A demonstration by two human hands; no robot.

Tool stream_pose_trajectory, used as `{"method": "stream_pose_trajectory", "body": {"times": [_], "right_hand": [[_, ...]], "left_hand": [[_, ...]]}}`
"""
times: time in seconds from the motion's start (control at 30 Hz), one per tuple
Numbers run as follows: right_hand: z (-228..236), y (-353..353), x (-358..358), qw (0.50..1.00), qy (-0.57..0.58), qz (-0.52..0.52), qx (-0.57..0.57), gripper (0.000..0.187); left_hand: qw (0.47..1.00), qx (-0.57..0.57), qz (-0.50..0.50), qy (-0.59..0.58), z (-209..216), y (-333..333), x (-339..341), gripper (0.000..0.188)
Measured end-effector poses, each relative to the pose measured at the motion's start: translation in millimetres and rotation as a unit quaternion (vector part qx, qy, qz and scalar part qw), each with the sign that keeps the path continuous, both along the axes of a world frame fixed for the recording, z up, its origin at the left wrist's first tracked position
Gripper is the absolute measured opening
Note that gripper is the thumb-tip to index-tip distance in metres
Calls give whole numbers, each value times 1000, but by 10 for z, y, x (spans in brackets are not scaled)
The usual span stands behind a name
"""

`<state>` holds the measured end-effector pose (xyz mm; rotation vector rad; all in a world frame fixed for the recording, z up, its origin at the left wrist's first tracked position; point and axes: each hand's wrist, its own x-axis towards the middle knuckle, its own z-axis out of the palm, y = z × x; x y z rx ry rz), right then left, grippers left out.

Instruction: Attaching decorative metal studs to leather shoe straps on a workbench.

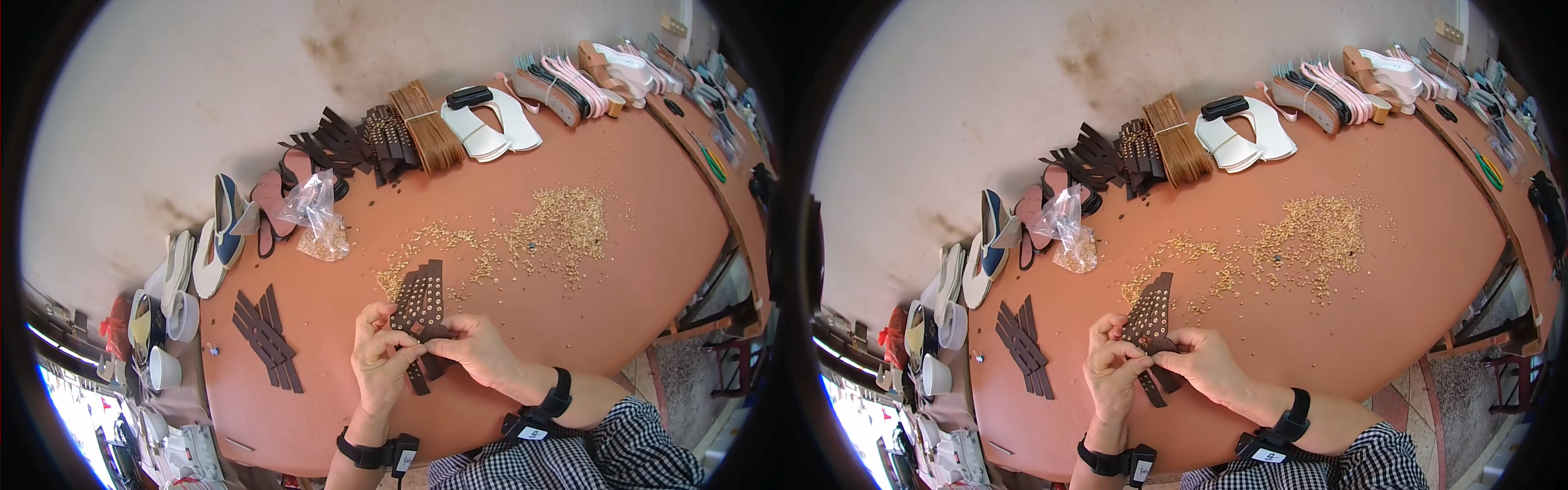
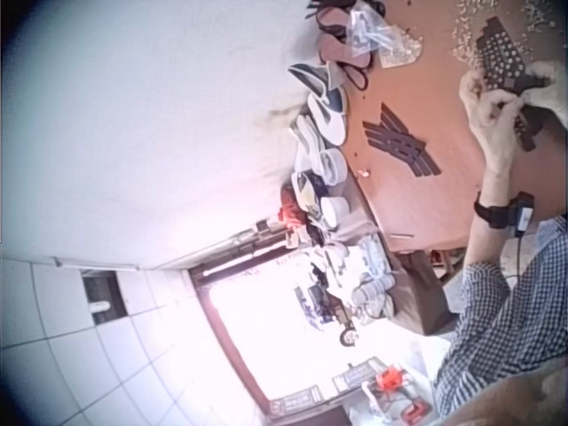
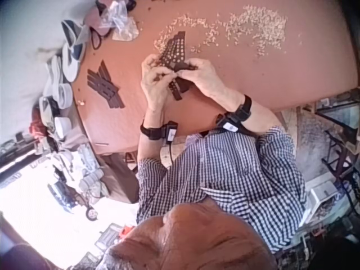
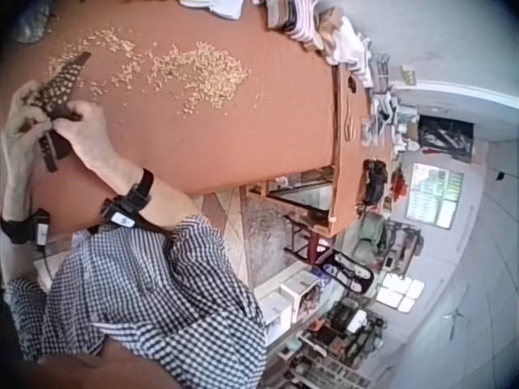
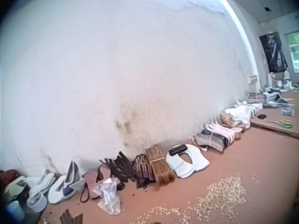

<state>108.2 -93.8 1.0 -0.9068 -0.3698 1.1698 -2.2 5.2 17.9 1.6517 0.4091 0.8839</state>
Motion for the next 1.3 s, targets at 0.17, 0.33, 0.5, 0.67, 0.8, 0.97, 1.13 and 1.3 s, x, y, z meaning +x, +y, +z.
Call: {"method": "stream_pose_trajectory", "body": {"times": [0.17, 0.33, 0.5, 0.67, 0.8, 0.97, 1.13, 1.3], "right_hand": [[-44, -28, 47, 999, -35, 30, -27, 23], [-48, -7, 40, 997, -63, 20, -33, 22], [-15, -2, 16, 997, -68, 5, -27, 19], [-18, 0, 33, 998, -50, 16, -27, 18], [-106, 15, 44, 999, 47, 25, 1, 19], [-3, -6, 59, 996, -50, 59, -36, 22], [-60, 3, 44, 999, -22, 40, 6, 25], [-27, -10, 58, 998, -57, 36, 6, 23]], "left_hand": [[999, -39, -31, 11, 9, 6, -5, 18], [998, -57, -3, 30, -42, -21, -12, 13], [994, -108, -2, 13, -75, -28, 1, 13], [989, -141, 27, 17, -142, -32, 2, 13], [981, -170, 34, 81, -146, -42, -28, 12], [981, -180, 38, 60, -66, -83, -31, 12], [995, -66, 49, 54, -111, -79, -31, 16], [992, -127, 14, -6, -144, -77, -45, 25]]}}
